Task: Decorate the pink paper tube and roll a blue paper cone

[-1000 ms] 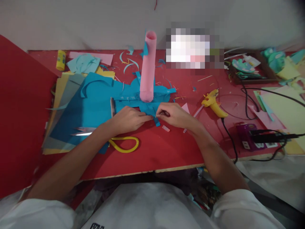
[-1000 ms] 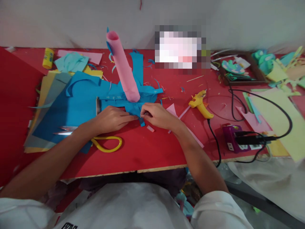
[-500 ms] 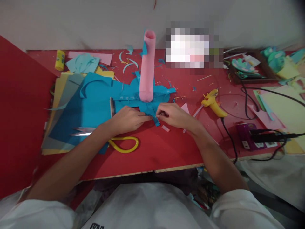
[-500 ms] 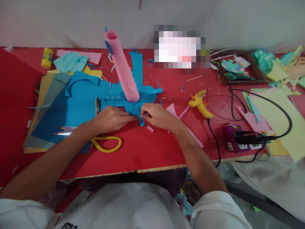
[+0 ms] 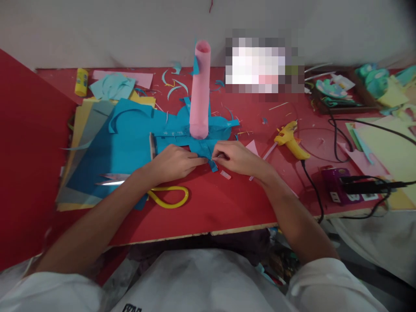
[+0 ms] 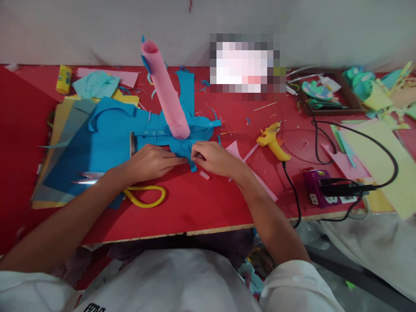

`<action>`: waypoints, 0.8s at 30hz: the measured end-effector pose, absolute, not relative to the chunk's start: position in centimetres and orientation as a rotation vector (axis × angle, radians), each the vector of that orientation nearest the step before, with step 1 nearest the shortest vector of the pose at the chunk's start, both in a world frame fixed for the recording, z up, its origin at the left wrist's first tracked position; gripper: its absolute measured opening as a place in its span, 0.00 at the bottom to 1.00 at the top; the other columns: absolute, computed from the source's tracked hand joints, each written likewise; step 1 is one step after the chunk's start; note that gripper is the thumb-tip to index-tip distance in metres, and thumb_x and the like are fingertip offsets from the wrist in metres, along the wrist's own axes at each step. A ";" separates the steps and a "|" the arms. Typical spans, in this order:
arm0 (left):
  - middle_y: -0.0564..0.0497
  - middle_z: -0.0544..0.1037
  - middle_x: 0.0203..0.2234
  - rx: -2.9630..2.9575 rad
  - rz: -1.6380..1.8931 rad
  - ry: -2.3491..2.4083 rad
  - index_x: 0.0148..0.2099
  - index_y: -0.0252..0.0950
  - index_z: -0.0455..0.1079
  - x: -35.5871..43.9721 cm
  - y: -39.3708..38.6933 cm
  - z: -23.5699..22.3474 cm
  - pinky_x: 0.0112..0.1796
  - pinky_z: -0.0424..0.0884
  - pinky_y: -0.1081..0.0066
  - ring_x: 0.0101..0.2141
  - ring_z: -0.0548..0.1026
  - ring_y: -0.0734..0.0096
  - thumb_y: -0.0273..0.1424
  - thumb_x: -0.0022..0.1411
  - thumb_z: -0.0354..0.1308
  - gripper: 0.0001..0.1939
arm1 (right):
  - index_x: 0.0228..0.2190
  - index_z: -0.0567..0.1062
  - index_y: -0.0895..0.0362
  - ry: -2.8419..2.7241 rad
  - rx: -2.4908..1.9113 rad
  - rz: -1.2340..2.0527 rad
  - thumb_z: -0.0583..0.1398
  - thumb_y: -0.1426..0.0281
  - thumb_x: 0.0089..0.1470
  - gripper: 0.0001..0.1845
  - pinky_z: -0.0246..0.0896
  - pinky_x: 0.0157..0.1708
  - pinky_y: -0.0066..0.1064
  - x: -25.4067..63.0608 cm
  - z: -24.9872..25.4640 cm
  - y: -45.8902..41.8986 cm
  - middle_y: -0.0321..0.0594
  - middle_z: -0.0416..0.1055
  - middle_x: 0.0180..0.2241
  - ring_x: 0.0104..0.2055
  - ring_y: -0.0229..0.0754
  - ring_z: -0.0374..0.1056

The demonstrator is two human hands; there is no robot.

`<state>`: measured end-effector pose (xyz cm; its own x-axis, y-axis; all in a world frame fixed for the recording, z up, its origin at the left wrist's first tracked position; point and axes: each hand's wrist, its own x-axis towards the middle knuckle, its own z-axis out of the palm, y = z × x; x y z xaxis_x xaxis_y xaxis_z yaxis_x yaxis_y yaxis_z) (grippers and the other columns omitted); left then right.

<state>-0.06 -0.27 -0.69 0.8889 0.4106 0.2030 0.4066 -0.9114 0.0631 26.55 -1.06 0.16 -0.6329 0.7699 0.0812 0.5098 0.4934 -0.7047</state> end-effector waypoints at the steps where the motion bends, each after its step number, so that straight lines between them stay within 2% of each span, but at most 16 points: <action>1: 0.51 0.85 0.34 3.049 0.323 0.659 0.57 0.44 0.77 -0.1 -0.3 -0.7 0.28 0.62 0.69 0.30 0.79 0.68 0.24 0.70 0.51 0.20 | 0.30 0.73 0.56 -2.366 -1.052 0.936 0.60 0.76 0.60 0.06 0.55 0.35 0.31 26.6 0.1 -1.1 0.37 0.74 0.31 0.32 0.39 0.65; 24: 0.51 0.84 0.33 3.043 0.325 0.641 0.56 0.42 0.77 -0.1 -0.2 -0.7 0.30 0.61 0.69 0.30 0.77 0.68 0.24 0.72 0.51 0.19 | 0.30 0.74 0.56 -2.381 -1.060 0.921 0.61 0.75 0.62 0.07 0.54 0.37 0.32 26.2 0.2 -1.2 0.38 0.74 0.32 0.34 0.40 0.66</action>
